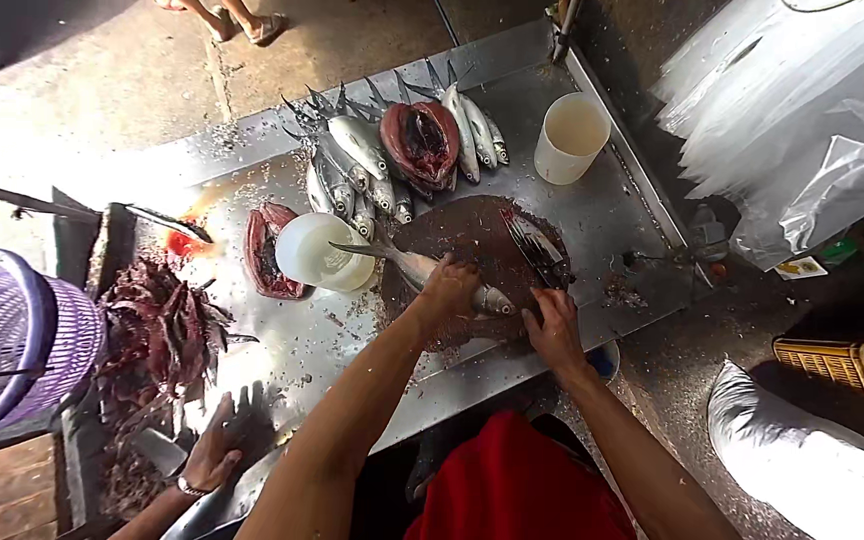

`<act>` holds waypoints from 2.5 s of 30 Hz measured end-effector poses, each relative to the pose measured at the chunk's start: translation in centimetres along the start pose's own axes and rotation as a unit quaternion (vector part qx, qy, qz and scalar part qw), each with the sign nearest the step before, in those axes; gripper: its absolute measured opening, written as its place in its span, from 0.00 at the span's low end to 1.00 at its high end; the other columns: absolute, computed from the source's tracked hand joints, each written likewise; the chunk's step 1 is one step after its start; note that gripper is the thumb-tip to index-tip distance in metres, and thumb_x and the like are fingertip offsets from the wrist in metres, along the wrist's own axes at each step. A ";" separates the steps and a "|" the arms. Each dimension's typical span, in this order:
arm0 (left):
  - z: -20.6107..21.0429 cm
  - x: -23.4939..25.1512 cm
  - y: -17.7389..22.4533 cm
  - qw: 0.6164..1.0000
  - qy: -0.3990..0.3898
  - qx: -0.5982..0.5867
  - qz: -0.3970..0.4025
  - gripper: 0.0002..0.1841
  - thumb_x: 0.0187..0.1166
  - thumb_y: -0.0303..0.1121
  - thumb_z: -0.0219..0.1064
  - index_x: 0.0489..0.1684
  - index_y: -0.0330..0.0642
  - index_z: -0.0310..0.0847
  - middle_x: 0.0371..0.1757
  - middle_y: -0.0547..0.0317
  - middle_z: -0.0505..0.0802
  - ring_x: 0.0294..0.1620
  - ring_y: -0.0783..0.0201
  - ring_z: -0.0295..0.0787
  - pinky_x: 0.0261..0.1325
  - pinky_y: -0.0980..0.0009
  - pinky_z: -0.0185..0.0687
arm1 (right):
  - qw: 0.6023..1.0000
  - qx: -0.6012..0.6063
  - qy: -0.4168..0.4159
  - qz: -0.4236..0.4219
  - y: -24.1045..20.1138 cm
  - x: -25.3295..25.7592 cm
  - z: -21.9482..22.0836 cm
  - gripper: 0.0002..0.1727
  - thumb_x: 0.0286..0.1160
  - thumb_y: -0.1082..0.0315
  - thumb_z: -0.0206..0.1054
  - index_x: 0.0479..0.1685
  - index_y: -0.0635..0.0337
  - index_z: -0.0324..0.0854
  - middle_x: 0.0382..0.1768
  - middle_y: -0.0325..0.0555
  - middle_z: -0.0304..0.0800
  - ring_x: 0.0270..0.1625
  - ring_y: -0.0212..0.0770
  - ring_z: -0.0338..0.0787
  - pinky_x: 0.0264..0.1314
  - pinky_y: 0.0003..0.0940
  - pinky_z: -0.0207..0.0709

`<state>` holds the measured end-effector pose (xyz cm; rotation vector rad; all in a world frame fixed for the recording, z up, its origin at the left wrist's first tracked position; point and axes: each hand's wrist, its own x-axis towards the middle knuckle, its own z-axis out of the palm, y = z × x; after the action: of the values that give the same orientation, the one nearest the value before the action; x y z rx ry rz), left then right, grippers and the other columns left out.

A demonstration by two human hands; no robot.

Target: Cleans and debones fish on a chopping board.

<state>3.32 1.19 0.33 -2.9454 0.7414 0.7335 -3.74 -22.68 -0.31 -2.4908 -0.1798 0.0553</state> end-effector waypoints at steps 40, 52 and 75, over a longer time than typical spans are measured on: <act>2.9 -1.1 4.6 0.962 0.163 -0.151 -0.159 0.21 0.70 0.41 0.76 0.62 0.50 0.88 0.63 0.49 0.90 0.68 0.44 0.84 0.66 0.44 0.79 | 0.952 -0.186 -0.239 -0.039 0.7 -2.2 -10.4 0.28 0.85 0.56 0.56 0.85 0.42 0.73 0.62 0.61 0.84 0.48 0.57 0.92 0.48 0.53 0.87; 2.8 -1.4 5.1 0.958 0.185 -0.143 -0.163 0.21 0.67 0.39 0.79 0.61 0.51 0.89 0.59 0.50 0.91 0.65 0.43 0.86 0.64 0.43 0.81 | 0.905 -0.279 -0.319 -0.038 -1.7 -3.1 -14.4 0.25 0.87 0.59 0.55 0.83 0.44 0.74 0.66 0.64 0.80 0.51 0.63 0.92 0.46 0.58 0.86; 5.5 -1.4 7.0 0.935 0.244 -0.162 -0.199 0.33 0.62 0.39 0.81 0.74 0.57 0.83 0.68 0.46 0.86 0.69 0.40 0.79 0.72 0.42 0.72 | 0.865 -0.300 -0.401 -0.034 -5.8 1.2 -16.3 0.24 0.88 0.57 0.53 0.80 0.48 0.75 0.63 0.61 0.85 0.59 0.64 0.89 0.55 0.63 0.82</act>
<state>-3.33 -3.67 -3.24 -3.4535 -0.0054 0.0910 -1.87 -27.63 16.24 -2.9040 -0.7218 1.1783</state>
